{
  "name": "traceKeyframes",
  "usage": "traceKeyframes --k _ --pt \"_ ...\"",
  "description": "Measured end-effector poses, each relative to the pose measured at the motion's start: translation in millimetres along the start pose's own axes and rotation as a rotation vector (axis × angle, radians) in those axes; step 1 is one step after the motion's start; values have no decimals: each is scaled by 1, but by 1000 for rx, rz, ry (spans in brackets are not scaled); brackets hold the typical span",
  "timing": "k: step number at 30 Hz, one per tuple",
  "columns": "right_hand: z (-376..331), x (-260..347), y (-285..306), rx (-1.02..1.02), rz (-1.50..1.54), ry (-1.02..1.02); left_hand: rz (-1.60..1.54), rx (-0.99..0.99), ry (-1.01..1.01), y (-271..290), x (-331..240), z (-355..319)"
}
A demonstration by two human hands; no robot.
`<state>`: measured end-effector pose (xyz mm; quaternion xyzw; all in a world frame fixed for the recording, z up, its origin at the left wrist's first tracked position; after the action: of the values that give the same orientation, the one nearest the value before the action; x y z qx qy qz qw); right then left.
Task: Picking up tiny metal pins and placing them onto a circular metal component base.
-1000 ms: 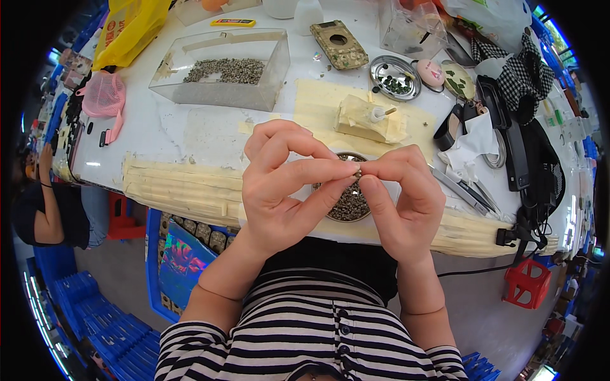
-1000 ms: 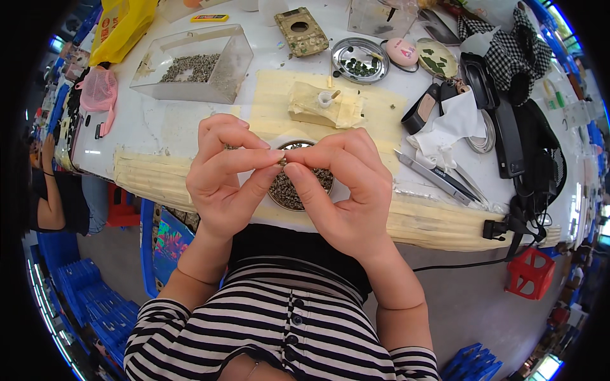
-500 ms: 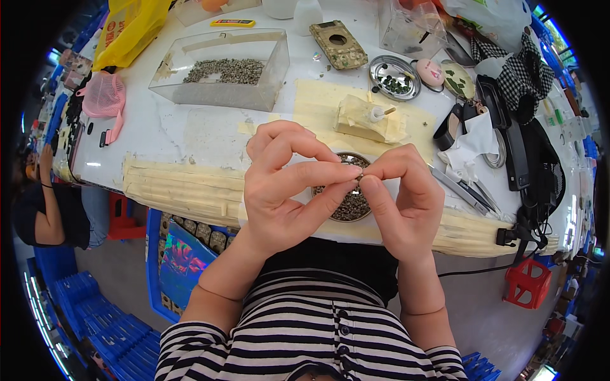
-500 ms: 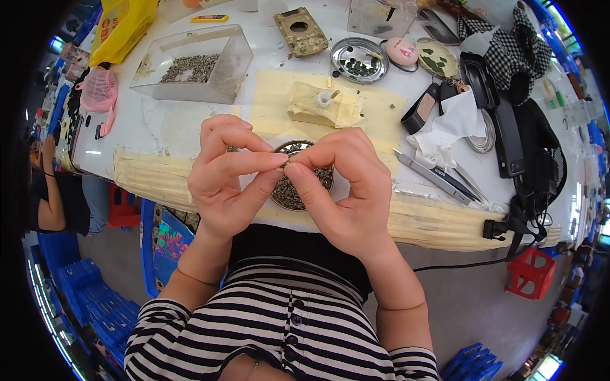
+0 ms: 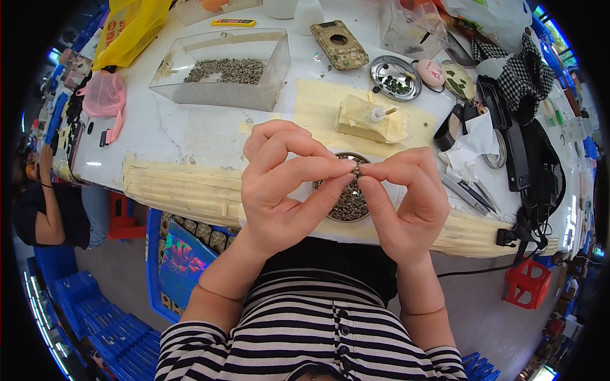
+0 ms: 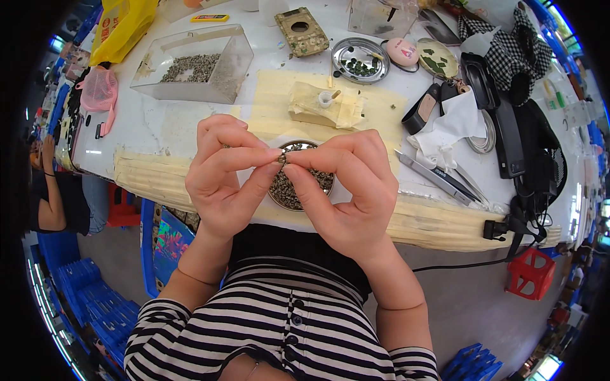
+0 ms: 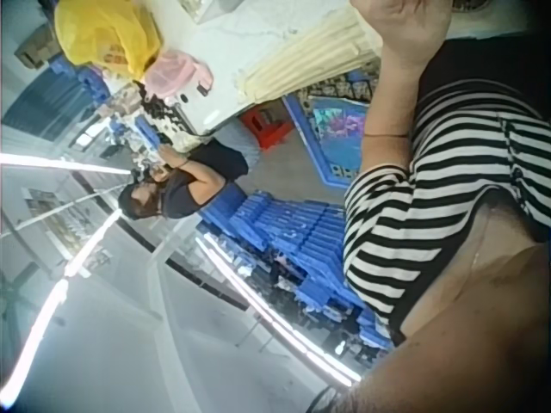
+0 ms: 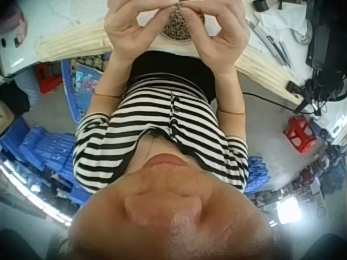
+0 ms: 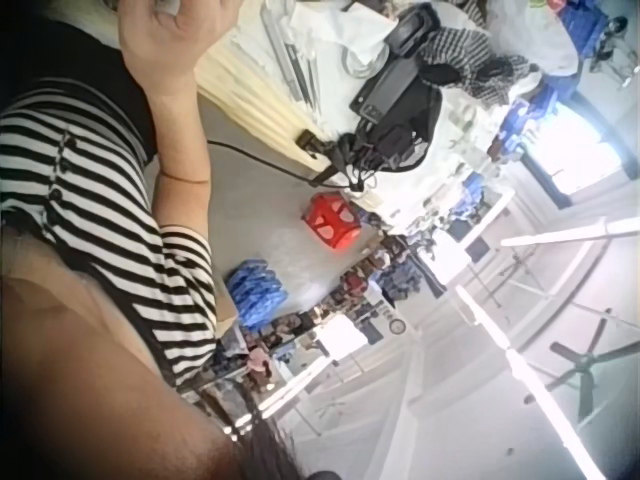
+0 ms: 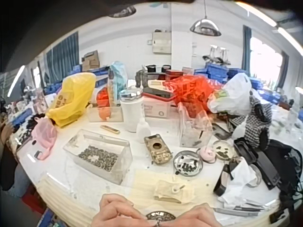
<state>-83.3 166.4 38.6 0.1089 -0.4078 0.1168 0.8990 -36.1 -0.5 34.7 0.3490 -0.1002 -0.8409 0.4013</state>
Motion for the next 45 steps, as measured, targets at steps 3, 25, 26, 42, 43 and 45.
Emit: traceKeyframes --k 3,25,26,42,43,45 --pt "0 0 -2 25 21 -46 -3 12 -14 0 -1 0" --pt "1 2 4 -36 125 -48 18 16 -9 -1 -1 0" --pt "1 3 4 -22 115 -18 18 15 -9 -1 -1 0" --pt "-1 -5 -1 33 180 -168 -1 32 -21 0 -3 1" --pt "-1 -5 0 29 175 -163 1 32 -19 0 -3 1" --pt "-1 -4 2 12 169 -129 9 28 -17 -1 -2 1"
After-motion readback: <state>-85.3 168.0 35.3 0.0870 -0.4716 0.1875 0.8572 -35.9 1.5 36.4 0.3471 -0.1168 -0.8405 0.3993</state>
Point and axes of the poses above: each hand's wrist, its own z-axis towards the middle knuckle, its own y-axis out of the back of the hand, x = y × z, the point moved 4 cm from there along z, towards the middle knuckle, and after that the axes turned 14 degrees about z, right-handed, at the moved point
